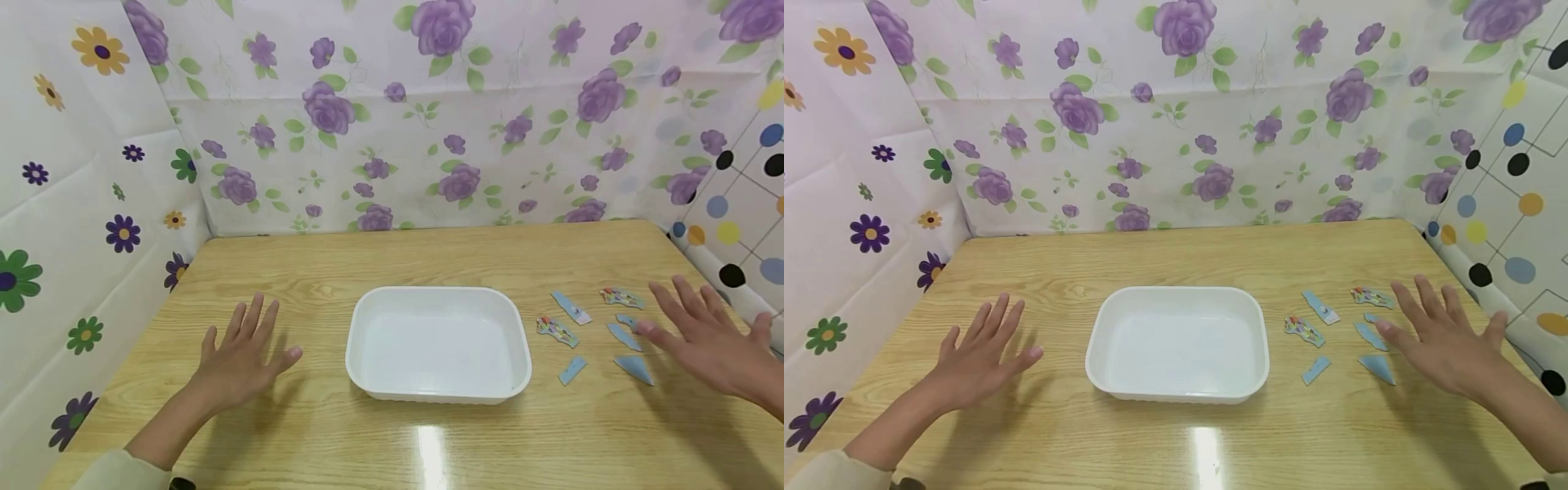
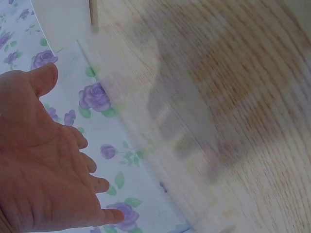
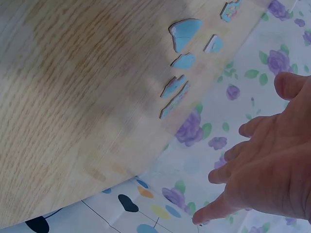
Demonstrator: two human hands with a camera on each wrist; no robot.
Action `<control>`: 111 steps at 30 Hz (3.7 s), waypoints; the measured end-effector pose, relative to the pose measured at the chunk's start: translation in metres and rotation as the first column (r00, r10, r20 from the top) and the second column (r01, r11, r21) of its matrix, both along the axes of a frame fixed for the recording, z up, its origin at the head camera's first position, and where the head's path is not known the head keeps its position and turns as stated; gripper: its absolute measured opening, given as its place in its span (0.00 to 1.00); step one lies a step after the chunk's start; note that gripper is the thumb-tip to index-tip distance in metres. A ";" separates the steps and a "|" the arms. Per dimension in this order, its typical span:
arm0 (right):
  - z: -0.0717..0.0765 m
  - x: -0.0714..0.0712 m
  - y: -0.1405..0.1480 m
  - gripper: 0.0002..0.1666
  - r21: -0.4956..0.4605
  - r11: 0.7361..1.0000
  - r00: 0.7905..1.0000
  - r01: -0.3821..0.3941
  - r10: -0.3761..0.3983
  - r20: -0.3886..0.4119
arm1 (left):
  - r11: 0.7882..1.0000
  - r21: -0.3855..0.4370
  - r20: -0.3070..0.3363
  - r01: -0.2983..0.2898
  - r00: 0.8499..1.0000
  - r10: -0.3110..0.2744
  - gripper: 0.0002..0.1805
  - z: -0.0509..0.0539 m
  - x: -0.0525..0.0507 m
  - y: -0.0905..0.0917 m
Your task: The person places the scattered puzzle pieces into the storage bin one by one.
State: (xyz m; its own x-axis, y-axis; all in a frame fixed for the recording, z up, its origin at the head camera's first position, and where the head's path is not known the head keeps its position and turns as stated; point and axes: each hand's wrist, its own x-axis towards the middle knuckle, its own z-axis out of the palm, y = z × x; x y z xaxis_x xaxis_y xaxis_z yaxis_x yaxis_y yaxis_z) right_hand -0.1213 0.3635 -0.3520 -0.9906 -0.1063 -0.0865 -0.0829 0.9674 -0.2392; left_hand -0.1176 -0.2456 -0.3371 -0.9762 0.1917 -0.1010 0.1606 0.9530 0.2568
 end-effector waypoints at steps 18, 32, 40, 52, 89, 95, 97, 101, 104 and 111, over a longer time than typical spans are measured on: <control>-0.001 -0.010 0.013 0.49 -0.035 0.999 0.998 0.035 -0.034 0.045 | 1.000 0.012 0.006 0.015 1.000 -0.015 0.50 0.002 0.002 0.008; 0.001 -0.022 0.027 0.50 -0.154 0.988 0.992 0.003 0.016 0.121 | 0.999 0.000 -0.005 0.034 0.999 -0.034 0.51 0.004 0.004 0.014; 0.002 -0.030 0.034 0.50 -0.180 0.984 0.989 -0.001 0.028 0.148 | 0.999 0.035 0.027 0.041 0.999 -0.042 0.52 0.005 0.006 0.020; 0.006 -0.039 0.035 0.51 -0.178 0.984 0.990 -0.017 0.041 0.133 | 0.995 0.086 0.041 0.053 0.998 -0.057 0.51 0.007 0.010 0.025; 0.008 -0.054 0.037 0.54 -0.137 0.991 0.985 -0.008 0.031 0.167 | 0.970 0.232 0.017 0.068 0.997 -0.074 0.52 0.013 0.019 0.043; 0.007 -0.056 0.043 0.56 -0.101 0.995 0.985 0.022 -0.004 0.174 | 0.954 0.288 -0.012 0.086 0.996 -0.086 0.50 0.011 0.020 0.044; 0.007 -0.057 0.046 0.57 -0.110 0.993 0.983 0.033 -0.013 0.181 | 0.946 0.311 -0.020 0.094 0.996 -0.092 0.50 0.010 0.019 0.044; 0.006 -0.062 0.053 0.58 -0.123 0.992 0.984 0.040 -0.018 0.177 | 0.940 0.327 -0.034 0.099 0.995 -0.094 0.48 0.008 0.018 0.045; 0.004 -0.067 0.059 0.58 -0.133 0.991 0.988 0.020 0.001 0.157 | 0.937 0.335 -0.041 0.095 0.995 -0.086 0.47 0.008 0.017 0.046; 0.001 -0.074 0.070 0.55 -0.132 0.991 0.992 -0.021 0.037 0.118 | 0.927 0.360 -0.070 0.105 0.994 -0.086 0.46 0.007 0.015 0.047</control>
